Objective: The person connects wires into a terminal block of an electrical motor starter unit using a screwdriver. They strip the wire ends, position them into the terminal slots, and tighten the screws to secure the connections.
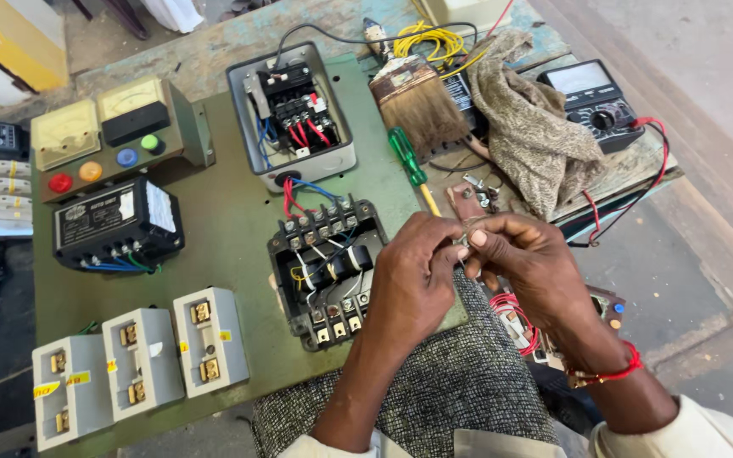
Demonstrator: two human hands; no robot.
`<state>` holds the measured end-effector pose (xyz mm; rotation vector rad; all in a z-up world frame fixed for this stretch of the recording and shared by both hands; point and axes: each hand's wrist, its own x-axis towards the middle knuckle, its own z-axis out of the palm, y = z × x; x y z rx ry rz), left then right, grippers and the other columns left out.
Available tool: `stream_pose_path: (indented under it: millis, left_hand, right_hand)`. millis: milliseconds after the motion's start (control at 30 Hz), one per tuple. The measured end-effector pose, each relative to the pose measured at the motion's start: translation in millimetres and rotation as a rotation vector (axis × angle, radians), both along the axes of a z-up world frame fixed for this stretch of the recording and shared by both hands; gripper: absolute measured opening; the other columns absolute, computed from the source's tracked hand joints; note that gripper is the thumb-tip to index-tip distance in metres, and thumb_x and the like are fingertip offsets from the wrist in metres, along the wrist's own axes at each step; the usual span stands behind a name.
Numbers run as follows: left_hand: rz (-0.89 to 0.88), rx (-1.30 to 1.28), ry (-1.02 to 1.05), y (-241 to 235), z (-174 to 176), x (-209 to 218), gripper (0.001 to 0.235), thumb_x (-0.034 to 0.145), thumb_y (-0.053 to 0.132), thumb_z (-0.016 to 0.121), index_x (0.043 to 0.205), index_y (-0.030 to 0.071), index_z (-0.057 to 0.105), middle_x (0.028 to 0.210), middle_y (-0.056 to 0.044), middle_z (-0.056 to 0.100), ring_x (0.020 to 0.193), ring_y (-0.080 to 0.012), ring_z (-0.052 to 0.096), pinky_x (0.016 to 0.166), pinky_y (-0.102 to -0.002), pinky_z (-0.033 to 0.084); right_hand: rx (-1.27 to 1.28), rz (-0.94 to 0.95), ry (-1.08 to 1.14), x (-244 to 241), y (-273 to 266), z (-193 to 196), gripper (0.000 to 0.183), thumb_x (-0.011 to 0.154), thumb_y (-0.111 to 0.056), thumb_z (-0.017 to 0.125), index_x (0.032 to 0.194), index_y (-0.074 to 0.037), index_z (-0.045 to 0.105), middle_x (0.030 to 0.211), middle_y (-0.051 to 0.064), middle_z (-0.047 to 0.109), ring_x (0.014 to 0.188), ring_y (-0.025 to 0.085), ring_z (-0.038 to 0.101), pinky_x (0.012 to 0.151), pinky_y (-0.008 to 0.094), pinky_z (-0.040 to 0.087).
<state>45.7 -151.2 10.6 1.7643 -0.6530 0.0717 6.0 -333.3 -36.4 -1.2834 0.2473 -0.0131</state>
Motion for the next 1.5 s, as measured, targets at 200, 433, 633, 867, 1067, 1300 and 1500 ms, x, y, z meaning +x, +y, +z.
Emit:
stream_pose_path:
  millis: [200,433,633,867,1067,1300,1500]
  left_hand:
    - [0.049,-0.036,-0.037,13.2,-2.4,-9.3,0.016,0.093,-0.002,0.065,0.108,0.000,0.065,0.097,-0.014,0.066,0.082,-0.0287,0.069,0.072,-0.036,0.054]
    - [0.083,-0.138,-0.004,25.5,-2.7,-17.0,0.015,0.097,-0.002,0.063,0.111,0.001,0.068,0.094,-0.012,0.069,0.082,-0.0217,0.071,0.072,-0.032,0.056]
    - [0.124,-0.147,0.067,35.7,-5.9,-26.7,0.015,0.096,0.000,0.065,0.110,0.001,0.069,0.093,-0.011,0.070,0.077,-0.0187,0.070,0.065,-0.031,0.055]
    - [0.200,-0.151,0.105,38.0,-14.7,-48.4,0.018,0.098,-0.002,0.063,0.114,-0.001,0.069,0.096,-0.013,0.069,0.076,-0.0193,0.072,0.061,-0.029,0.058]
    - [0.238,-0.071,-0.119,58.3,-18.1,-86.1,0.019,0.101,-0.003,0.062,0.121,-0.007,0.063,0.105,-0.018,0.068,0.084,-0.0239,0.074,0.067,-0.032,0.063]
    - [0.248,0.114,-0.124,91.3,-31.6,-114.3,0.033,0.092,-0.006,0.060,0.125,-0.005,0.062,0.105,-0.018,0.067,0.082,-0.0270,0.073,0.067,-0.036,0.059]
    - [0.277,0.019,0.016,103.8,-40.3,-116.5,0.029,0.095,-0.008,0.060,0.123,-0.005,0.066,0.107,-0.016,0.069,0.081,-0.0217,0.074,0.061,-0.030,0.061]
  right_hand:
    - [0.073,0.008,-0.010,-2.9,15.9,6.4,0.017,0.097,-0.010,0.067,0.107,0.003,0.072,0.086,0.013,0.073,0.069,0.016,0.068,0.054,0.027,0.051]
    - [0.100,0.066,-0.009,-7.9,24.8,17.2,0.018,0.097,-0.007,0.068,0.110,0.005,0.072,0.089,0.013,0.073,0.072,0.016,0.068,0.058,0.028,0.051]
    - [0.087,0.040,0.040,-10.0,37.6,12.4,0.021,0.092,-0.008,0.068,0.109,0.004,0.072,0.089,0.011,0.075,0.071,0.016,0.068,0.057,0.028,0.051]
    - [0.023,0.022,0.009,-24.2,52.7,2.2,0.020,0.094,-0.009,0.070,0.108,0.005,0.071,0.088,0.009,0.073,0.074,0.014,0.066,0.061,0.028,0.050]
    - [0.045,0.118,0.065,-49.4,60.4,-15.0,0.019,0.093,-0.009,0.069,0.105,0.005,0.073,0.085,0.009,0.074,0.077,0.015,0.067,0.065,0.028,0.050]
    - [-0.181,0.235,0.146,-69.7,82.1,-27.3,0.018,0.088,-0.010,0.075,0.100,0.002,0.079,0.080,0.005,0.073,0.068,0.011,0.059,0.060,0.027,0.049]
    - [-0.128,0.269,0.155,-71.2,110.0,-14.3,0.021,0.091,-0.014,0.072,0.101,0.003,0.079,0.080,0.004,0.074,0.067,0.009,0.057,0.060,0.025,0.047]
